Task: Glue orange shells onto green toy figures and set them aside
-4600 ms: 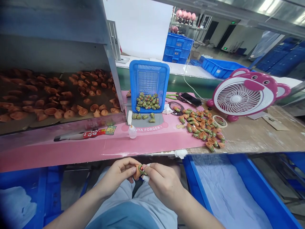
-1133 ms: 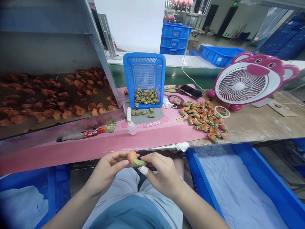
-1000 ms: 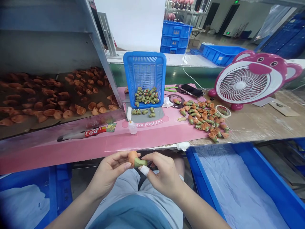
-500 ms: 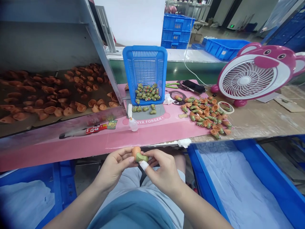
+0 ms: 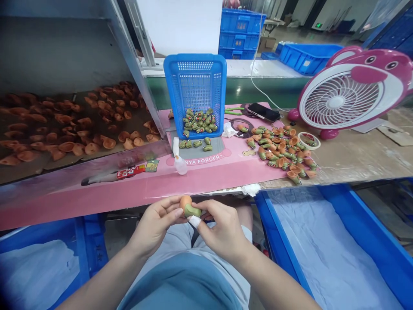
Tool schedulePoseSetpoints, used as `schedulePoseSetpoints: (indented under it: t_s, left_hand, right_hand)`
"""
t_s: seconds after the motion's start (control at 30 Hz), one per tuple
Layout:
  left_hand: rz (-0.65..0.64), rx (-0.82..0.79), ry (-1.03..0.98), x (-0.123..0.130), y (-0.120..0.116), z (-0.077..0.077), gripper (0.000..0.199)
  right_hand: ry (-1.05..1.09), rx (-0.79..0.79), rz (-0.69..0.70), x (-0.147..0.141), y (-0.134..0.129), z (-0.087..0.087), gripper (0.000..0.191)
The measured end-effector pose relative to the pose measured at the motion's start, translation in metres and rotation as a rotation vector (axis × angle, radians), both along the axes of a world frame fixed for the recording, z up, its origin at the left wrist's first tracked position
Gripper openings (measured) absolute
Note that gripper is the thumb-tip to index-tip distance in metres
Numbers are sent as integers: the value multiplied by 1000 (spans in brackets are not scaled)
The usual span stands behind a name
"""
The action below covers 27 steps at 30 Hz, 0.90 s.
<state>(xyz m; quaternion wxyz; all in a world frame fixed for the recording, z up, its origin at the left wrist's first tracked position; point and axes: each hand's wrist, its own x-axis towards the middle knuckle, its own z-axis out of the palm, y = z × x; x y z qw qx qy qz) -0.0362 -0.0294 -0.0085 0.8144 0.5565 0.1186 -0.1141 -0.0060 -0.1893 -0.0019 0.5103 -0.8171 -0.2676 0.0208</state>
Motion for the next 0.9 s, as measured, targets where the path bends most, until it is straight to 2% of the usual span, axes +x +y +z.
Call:
schedulePoseSetpoints:
  t_s: [0.5, 0.9]
  left_hand:
    - [35, 41, -40, -2, -7, 2, 25]
    - [24, 66, -19, -1, -4, 4, 27]
  right_hand:
    - [-55, -50, -15, -1, -3, 3, 17]
    - [-63, -8, -20, -2, 1, -1, 17]
